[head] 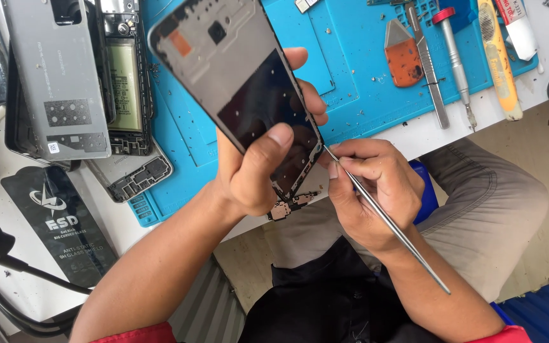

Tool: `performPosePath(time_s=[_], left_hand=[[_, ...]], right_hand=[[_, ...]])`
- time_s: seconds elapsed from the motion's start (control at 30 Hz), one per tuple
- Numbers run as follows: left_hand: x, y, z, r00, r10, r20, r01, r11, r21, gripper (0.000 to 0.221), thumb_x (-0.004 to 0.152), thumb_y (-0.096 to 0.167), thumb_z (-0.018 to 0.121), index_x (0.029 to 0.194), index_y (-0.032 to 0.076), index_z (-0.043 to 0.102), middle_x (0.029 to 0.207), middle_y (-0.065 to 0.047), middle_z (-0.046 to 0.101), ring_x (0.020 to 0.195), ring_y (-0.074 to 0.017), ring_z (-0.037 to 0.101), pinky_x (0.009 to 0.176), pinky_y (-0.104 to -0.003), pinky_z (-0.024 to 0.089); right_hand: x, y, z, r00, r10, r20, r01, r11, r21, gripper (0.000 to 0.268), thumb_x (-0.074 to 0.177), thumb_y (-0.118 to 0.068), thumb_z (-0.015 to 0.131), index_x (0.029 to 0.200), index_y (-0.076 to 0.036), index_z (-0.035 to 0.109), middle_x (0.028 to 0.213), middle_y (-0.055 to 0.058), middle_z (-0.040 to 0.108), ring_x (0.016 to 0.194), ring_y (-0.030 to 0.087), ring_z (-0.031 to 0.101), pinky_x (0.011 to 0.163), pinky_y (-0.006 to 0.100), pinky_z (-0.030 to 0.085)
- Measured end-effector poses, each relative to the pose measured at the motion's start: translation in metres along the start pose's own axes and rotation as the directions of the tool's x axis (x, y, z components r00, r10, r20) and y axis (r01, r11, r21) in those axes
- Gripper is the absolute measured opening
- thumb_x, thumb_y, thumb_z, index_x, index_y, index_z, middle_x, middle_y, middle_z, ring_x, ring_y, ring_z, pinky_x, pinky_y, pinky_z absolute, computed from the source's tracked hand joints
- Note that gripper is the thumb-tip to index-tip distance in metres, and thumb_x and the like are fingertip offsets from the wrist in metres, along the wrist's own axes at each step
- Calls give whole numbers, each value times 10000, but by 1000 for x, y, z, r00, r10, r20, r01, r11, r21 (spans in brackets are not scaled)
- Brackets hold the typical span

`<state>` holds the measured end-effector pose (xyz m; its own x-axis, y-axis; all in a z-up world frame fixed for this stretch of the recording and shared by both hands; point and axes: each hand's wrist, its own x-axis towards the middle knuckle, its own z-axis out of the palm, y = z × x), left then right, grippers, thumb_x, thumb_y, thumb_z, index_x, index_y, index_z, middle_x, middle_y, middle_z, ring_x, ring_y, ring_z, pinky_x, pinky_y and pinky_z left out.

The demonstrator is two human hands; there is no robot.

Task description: Using tweezers to work on internal phone components and unboxing a replacement screen.

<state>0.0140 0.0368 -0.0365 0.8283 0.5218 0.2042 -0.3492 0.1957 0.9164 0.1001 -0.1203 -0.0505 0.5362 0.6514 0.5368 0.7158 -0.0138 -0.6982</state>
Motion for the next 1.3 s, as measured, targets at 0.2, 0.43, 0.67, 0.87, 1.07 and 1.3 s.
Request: performPosePath(time_s=[0.2,0.43,0.67,0.87,1.07,1.3], left_hand=[[3,3,-3,991,-129,-22,127,988,-88,618,976,367,562,1464,6,445,1118,-118,680,999,-261,693,938,-411,595],[5,12,-7,972,-229,-46,219,962,-164,546,977,313,526,1430,10,483,1062,-124,686,936,-277,711,828,-406,624],[7,12,-9,967,-254,-12,247,950,-191,574,952,328,546,1424,3,503,1067,-125,703,936,-272,722,856,-413,653],[11,15,-9,957,-289,-37,279,945,-173,561,940,312,534,1414,12,509,1064,-133,715,930,-290,734,836,-432,663],[13,12,-13,948,-317,-10,306,922,-236,611,851,201,501,1426,-5,492,1085,-160,719,959,-326,738,840,-469,659],[14,17,-12,940,-341,-26,331,924,-190,620,808,154,454,1403,-12,502,1075,-156,722,956,-327,743,845,-465,681]], right_hand=[[-3,-1,0,999,-51,12,51,998,-21,116,984,-5,649,921,44,564,1002,271,698,878,342,740,773,378,608],[-10,-1,5,998,-58,-21,56,995,-83,143,990,-56,679,943,6,560,1003,224,716,857,315,742,766,362,588],[-12,-2,7,998,-8,-56,6,999,-33,161,993,-65,689,944,1,551,989,231,713,861,322,759,769,362,606],[-12,0,8,997,9,-75,-13,999,-44,164,1001,-88,689,955,-20,547,1006,200,723,875,306,756,775,352,592],[-9,-2,8,997,9,-77,-11,1000,-16,156,1002,-58,686,962,-13,542,1004,211,710,880,310,750,782,360,604],[-9,-8,8,983,168,-74,-164,985,54,170,1016,-125,686,973,-50,540,1055,203,730,949,287,757,826,326,589]])
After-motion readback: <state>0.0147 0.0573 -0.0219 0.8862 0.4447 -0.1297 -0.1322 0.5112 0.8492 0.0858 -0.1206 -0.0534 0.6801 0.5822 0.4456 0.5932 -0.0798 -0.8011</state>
